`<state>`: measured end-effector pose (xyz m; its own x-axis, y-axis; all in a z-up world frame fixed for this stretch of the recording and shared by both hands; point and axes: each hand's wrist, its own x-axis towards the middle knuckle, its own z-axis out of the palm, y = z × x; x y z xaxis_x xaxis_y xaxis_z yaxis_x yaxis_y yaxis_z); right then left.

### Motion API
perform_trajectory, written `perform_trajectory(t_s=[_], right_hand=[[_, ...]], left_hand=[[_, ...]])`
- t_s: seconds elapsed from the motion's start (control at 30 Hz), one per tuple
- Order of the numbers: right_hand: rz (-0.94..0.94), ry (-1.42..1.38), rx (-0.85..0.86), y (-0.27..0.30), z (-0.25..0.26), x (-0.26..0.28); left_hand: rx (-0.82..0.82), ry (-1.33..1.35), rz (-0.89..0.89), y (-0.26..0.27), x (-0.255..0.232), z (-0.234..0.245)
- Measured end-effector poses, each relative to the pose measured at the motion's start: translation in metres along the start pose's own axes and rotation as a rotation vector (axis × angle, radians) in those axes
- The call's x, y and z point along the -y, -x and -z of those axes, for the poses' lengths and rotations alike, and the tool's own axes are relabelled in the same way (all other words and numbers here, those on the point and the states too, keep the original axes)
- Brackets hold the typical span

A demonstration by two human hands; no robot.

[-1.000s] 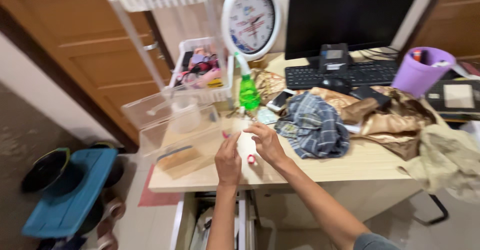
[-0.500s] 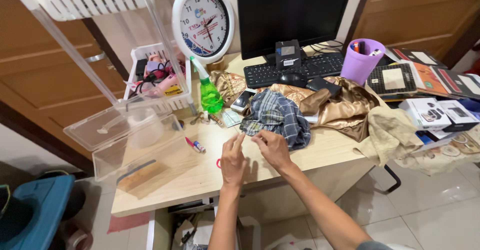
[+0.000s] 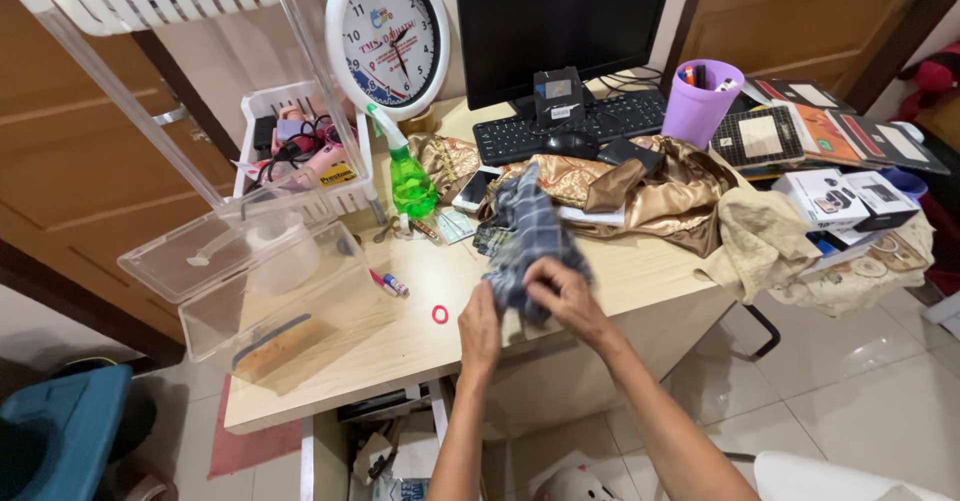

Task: The person cleans a plastic container using a spray bottle and paper towel, then retrieves craft supplies and a cord from a drawer to place inside it.

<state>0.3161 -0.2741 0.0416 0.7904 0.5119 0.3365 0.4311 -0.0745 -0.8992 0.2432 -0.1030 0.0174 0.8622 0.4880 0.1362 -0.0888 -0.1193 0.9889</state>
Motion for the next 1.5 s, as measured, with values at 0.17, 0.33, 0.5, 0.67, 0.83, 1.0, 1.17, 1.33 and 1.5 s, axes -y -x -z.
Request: perform_trajectory(t_s=[0.17,0.33,0.5,0.67,0.83,1.0,1.17,1.33,1.5], right_hand=[[-0.163,-0.189,0.117,0.026,-0.017,0.000],[-0.039,-0.320,-0.380,0.010,-0.009,0.007],[-0.154,-0.148,-0.220,-0.004,0.013,-0.033],[0.003,-0.193,-0.573,-0.035,0.040,-0.033],[0.103,-0.064,-0.658,-0.058,0.060,0.015],[0.436,0.374,-0.420,-0.079,0.052,0.030],[0.091,0.486,-0.059,-0.090,0.026,0.011],[0.159,0.366,0.031,-0.106,0.011,0.001],[0.039,0.292,0.063,-0.135,-0.005,-0.011]], left_hand=[[0.064,0.371,0.016,-0.007,-0.006,-0.004],[0.034,0.043,-0.362,-0.009,-0.021,-0.012],[0.028,0.011,-0.387,-0.007,-0.053,-0.020],[-0.192,-0.289,-0.112,-0.015,-0.063,-0.011],[-0.301,-0.551,-0.318,-0.039,-0.029,0.002],[-0.385,-0.567,-0.296,-0.083,0.007,0.009],[-0.276,-0.042,-0.010,-0.121,0.027,0.002],[-0.246,0.314,0.063,-0.151,0.045,-0.011],[-0.217,0.419,0.091,-0.169,0.059,-0.013]])
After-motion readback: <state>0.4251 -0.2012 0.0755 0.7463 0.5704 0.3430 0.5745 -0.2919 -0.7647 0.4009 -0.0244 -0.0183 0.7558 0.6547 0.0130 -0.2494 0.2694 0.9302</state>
